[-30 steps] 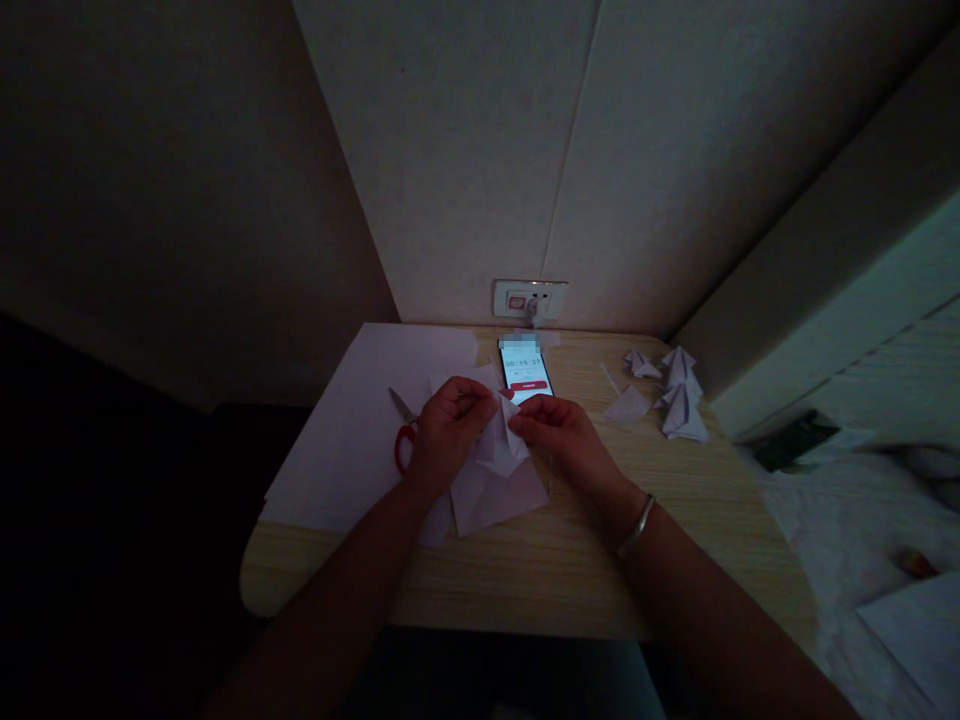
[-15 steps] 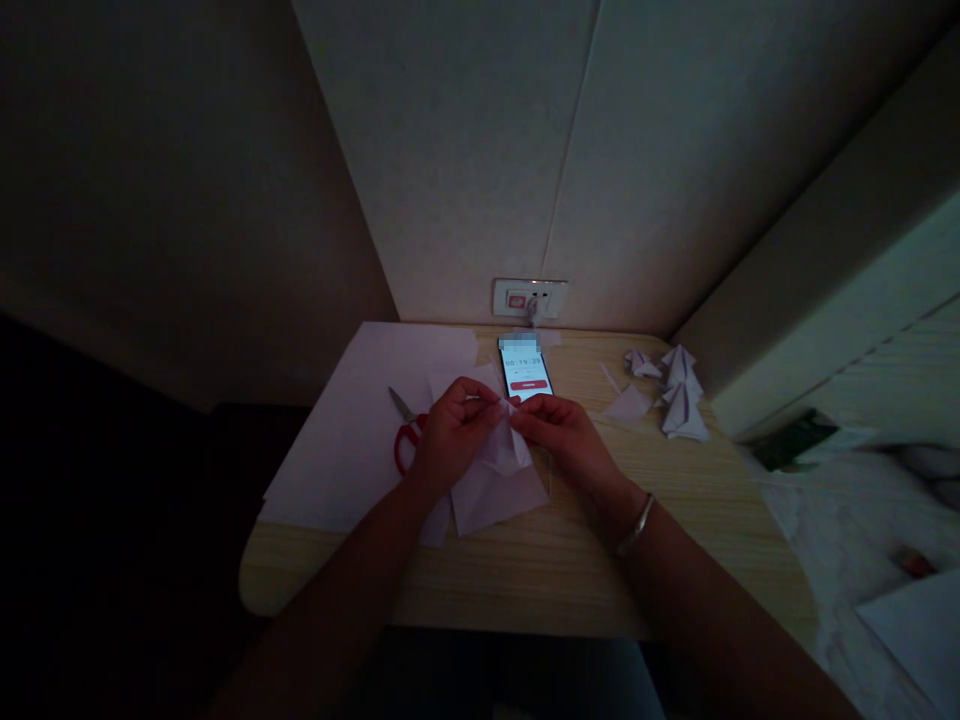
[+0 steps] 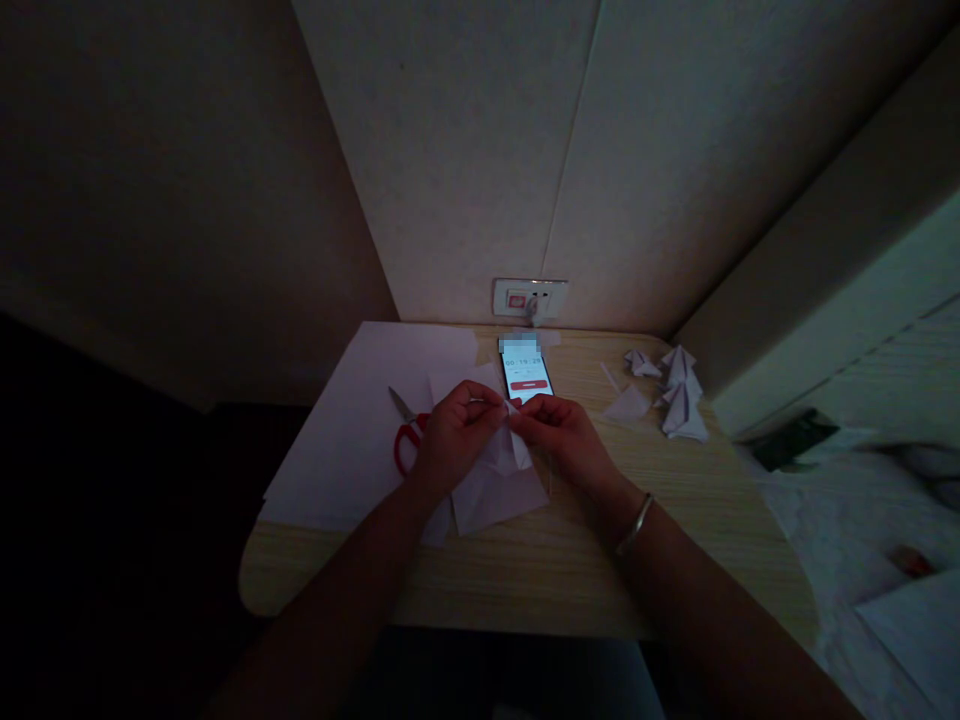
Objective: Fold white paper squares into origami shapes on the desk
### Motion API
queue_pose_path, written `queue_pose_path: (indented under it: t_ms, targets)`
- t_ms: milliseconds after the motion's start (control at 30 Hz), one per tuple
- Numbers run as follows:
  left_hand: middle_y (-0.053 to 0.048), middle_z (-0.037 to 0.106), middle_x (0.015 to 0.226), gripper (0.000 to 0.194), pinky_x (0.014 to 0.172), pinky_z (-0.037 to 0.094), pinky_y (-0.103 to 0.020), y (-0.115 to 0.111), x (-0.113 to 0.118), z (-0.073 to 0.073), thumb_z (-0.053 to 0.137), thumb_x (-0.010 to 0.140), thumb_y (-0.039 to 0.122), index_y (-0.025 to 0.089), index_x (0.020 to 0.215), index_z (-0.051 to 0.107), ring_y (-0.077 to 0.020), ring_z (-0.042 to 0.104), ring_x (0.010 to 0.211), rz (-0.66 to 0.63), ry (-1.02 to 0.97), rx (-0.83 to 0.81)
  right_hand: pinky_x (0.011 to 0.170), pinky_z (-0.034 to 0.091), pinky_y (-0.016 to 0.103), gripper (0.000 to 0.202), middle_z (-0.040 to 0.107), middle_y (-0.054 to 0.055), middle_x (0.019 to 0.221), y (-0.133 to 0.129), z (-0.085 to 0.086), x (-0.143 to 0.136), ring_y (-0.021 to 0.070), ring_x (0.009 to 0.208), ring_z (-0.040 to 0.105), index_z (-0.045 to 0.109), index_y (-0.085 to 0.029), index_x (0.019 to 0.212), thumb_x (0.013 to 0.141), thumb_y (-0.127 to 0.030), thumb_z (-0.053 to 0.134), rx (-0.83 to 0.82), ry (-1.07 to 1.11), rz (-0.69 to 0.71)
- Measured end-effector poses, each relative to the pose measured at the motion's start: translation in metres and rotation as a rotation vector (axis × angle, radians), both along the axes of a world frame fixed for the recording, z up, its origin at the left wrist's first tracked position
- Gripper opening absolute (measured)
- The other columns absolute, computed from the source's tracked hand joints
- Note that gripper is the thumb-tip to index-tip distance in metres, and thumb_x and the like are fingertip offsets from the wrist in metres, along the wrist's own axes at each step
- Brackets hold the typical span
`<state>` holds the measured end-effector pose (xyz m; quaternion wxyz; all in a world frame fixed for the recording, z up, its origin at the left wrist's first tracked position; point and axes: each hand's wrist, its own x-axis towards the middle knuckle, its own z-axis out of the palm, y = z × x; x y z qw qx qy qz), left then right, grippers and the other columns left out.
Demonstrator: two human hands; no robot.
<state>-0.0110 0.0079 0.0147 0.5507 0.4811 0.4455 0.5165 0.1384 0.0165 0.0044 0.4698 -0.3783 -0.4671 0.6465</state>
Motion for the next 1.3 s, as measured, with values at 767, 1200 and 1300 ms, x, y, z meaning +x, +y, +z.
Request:
queue_pose_path:
  t_ms: [767, 1200, 1300]
  targets:
    - [0.003, 0.065, 0.064, 0.014, 0.052, 0.040, -0.018, -0.0031, 0.0055, -0.0021, 0.065, 0.071, 0.026, 0.018, 0.073, 0.054, -0.0094, 0.059, 0.056, 0.120, 0.099, 0.008, 0.050, 0.035, 0.022, 0.029, 0.058, -0.004, 0.061, -0.0009, -0.0054, -0.0050, 0.0072, 0.051, 0.046, 0.057, -0.018, 0.061, 0.061, -0.036, 0.079, 0.020, -0.037, -0.037]
    - [-0.002, 0.068, 0.074, 0.028, 0.057, 0.045, -0.021, 0.0006, 0.0045, -0.0027, 0.074, 0.063, 0.034, 0.015, 0.082, 0.067, -0.0095, 0.058, 0.061, 0.039, -0.115, -0.158, 0.048, 0.039, 0.022, 0.027, 0.059, -0.003, 0.056, 0.0010, -0.0042, -0.0027, 0.0083, 0.048, 0.049, 0.059, -0.017, 0.061, 0.061, -0.036, 0.078, -0.021, -0.027, -0.073]
    - [0.000, 0.067, 0.072, 0.032, 0.057, 0.045, -0.022, 0.0009, 0.0025, -0.0002, 0.078, 0.057, 0.031, 0.016, 0.084, 0.067, -0.0095, 0.057, 0.059, 0.040, -0.188, -0.233, 0.048, 0.039, 0.022, 0.026, 0.060, -0.003, 0.057, 0.0012, -0.0058, -0.0021, 0.0085, 0.049, 0.049, 0.060, -0.018, 0.063, 0.063, -0.036, 0.078, -0.018, -0.021, -0.056]
